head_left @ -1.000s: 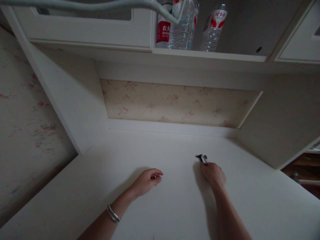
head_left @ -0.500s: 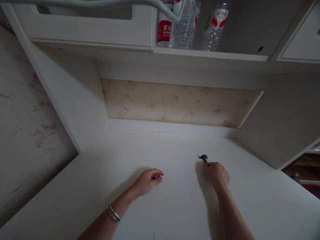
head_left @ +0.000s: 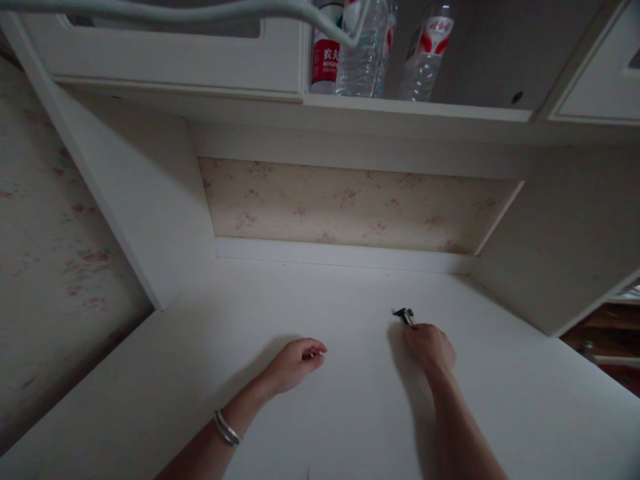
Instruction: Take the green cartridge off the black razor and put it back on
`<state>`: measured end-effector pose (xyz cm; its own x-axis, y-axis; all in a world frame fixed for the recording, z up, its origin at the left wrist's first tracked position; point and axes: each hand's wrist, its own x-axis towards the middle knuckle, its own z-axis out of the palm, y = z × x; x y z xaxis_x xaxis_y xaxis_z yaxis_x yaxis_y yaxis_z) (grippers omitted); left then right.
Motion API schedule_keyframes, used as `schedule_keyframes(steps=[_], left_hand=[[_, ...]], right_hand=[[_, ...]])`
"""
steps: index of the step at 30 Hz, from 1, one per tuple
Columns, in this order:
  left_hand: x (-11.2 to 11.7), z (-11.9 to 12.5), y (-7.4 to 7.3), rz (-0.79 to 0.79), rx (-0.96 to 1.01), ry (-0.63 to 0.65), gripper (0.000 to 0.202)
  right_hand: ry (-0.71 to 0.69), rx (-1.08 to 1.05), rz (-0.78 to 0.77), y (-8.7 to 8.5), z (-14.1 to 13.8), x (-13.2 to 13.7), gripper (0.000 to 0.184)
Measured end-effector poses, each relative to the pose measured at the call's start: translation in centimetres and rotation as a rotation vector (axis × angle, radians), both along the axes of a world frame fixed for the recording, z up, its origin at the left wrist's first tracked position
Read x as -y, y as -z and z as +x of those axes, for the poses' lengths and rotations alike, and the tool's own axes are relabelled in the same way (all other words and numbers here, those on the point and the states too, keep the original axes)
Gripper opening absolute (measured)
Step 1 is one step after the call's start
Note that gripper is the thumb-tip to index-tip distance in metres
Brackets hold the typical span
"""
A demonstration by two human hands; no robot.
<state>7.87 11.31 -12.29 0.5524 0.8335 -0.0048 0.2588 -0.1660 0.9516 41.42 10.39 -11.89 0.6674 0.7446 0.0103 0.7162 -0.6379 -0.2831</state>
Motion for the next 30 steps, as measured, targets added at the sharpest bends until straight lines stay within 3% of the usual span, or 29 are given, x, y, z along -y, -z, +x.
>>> schedule_keyframes(steps=[14, 19, 21, 23, 26, 30], left_hand=[[-0.1, 0.0, 0.2, -0.001, -0.012, 0.002, 0.030], [0.0, 0.1, 0.4, 0.006, -0.008, 0.002, 0.028], [0.0, 0.1, 0.4, 0.006, -0.009, -0.002, 0.028], [-0.1, 0.2, 0.5, -0.003, 0.001, -0.013, 0.029], [-0.1, 0.3, 0.4, -0.016, 0.048, -0.074, 0.035], [0.0, 0.2, 0.1, 0.068, 0.067, -0.085, 0.049]], right_hand=[[0.048, 0.117, 0.151, -0.3, 1.1, 0.8, 0.035], [0.016, 0.191, 0.390, -0.8, -0.1, 0.3, 0.030], [-0.158, 0.172, 0.544, -0.9, -2.2, -0.1, 0.028], [-0.451, 0.098, 0.613, -0.7, -5.2, -0.3, 0.028], [-0.923, -0.085, 0.498, -0.2, -10.5, 0.4, 0.027], [-1.205, -0.219, 0.357, 0.1, -16.0, 2.2, 0.029]])
